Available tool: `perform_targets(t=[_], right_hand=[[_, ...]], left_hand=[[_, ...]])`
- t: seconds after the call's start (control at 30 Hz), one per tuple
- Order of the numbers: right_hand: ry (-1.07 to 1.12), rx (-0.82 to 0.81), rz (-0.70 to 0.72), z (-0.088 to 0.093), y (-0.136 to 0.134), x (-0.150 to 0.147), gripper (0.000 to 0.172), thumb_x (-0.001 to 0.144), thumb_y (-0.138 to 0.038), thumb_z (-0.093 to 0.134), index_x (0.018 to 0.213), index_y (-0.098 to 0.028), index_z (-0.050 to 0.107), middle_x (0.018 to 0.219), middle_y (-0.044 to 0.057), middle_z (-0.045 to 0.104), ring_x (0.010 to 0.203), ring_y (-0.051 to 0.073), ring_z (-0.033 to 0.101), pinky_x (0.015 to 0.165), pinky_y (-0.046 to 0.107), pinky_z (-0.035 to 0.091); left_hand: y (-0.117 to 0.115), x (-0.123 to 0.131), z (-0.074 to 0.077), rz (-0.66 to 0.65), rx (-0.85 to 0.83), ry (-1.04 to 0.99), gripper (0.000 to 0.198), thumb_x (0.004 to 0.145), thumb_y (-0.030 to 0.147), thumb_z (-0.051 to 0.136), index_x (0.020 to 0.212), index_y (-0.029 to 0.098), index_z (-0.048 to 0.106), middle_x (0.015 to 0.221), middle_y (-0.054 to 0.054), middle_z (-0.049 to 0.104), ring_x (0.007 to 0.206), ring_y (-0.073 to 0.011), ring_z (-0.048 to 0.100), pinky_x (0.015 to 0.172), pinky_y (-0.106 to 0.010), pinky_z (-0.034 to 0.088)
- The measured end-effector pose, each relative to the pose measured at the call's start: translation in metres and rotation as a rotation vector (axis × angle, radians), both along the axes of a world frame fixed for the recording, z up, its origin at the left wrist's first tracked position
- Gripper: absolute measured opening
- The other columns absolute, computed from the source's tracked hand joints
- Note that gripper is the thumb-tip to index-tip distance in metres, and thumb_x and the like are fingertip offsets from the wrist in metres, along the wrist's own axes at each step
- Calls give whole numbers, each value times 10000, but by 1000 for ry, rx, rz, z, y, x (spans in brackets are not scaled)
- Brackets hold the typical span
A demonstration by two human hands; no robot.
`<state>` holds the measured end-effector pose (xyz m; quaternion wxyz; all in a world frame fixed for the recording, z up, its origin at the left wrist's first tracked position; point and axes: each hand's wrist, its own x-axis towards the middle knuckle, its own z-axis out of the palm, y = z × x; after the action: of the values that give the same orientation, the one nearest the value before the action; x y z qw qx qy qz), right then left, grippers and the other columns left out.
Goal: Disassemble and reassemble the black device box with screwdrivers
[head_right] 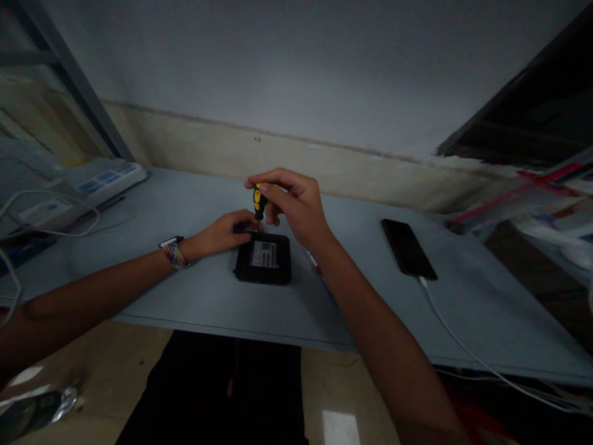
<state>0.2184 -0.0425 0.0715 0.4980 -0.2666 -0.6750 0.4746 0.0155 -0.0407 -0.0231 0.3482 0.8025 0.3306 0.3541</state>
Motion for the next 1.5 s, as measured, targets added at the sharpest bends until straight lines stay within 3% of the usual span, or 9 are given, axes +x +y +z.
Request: perform_targets(t=[0.1, 0.27, 0.43, 0.53, 0.73, 0.97, 1.2, 1.37, 1.5], right_hand=[[-7, 53, -32, 0, -1, 1, 250, 840, -398, 904, 923, -198, 778, 1112, 72, 849, 464, 55, 557, 385, 227, 419], [8, -38, -22, -2, -1, -3, 402, 745, -395, 984, 823, -227, 627, 876, 5, 823, 433, 50, 489, 352, 194, 365], [21, -99, 66, 0, 0, 4, 282, 854, -413, 878, 1017, -197, 803, 954, 37, 827, 454, 56, 558, 359, 203, 388], [14, -59, 36, 2, -1, 7, 242, 865, -391, 874, 973, -178, 831, 1018, 71, 848, 467, 62, 599, 369, 209, 410], [51, -70, -15, 1, 0, 0, 454, 728, -388, 997, 754, -203, 584, 889, 42, 851, 384, 35, 500, 336, 188, 375], [76, -108, 66, 1, 2, 6, 230, 886, -369, 851, 954, -175, 749, 977, 46, 829, 421, 40, 545, 340, 188, 343], [83, -74, -23, -5, 4, 0, 493, 714, -392, 1009, 773, -206, 556, 874, 19, 820, 412, 14, 441, 353, 179, 306], [60, -136, 68, -3, 3, 4, 303, 856, -434, 882, 1007, -202, 760, 922, 26, 819, 428, 42, 510, 366, 201, 335], [50, -46, -16, -1, 2, 6, 232, 850, -387, 897, 864, -179, 797, 1056, 77, 845, 437, 19, 468, 367, 210, 302]], left_hand=[[0, 0, 0, -9, 6, 2, 243, 873, 223, 623, 1096, 181, 711, 1111, -81, 744, 1015, -223, 692, 950, -402, 555], [1, -1, -2, -12, -16, -4, 239, 870, 217, 633, 1094, 183, 710, 1109, -75, 755, 1029, -222, 701, 960, -400, 563], [1, -1, -1, -13, -11, -12, 233, 865, 200, 635, 1082, 185, 719, 1094, -67, 753, 1005, -209, 698, 990, -401, 558], [1, -1, -1, -15, -9, -18, 245, 858, 197, 627, 1082, 181, 724, 1093, -66, 753, 1021, -213, 702, 997, -397, 556], [1, 0, -1, -26, -27, -19, 225, 880, 229, 623, 1080, 172, 709, 1092, -78, 745, 1019, -222, 701, 959, -399, 562], [0, -1, 2, -22, -5, -5, 207, 876, 215, 627, 1056, 177, 721, 1086, -68, 752, 1034, -221, 693, 999, -399, 542], [3, -1, -2, -18, -2, -1, 222, 862, 188, 639, 1066, 178, 727, 1090, -67, 758, 1033, -227, 698, 995, -407, 544], [1, -1, 0, -23, -15, -1, 204, 885, 186, 629, 1066, 180, 722, 1086, -67, 752, 1031, -225, 694, 1001, -407, 549], [0, -1, 1, -31, -5, -11, 187, 884, 185, 634, 1052, 181, 715, 1077, -63, 749, 1008, -218, 687, 987, -400, 544]])
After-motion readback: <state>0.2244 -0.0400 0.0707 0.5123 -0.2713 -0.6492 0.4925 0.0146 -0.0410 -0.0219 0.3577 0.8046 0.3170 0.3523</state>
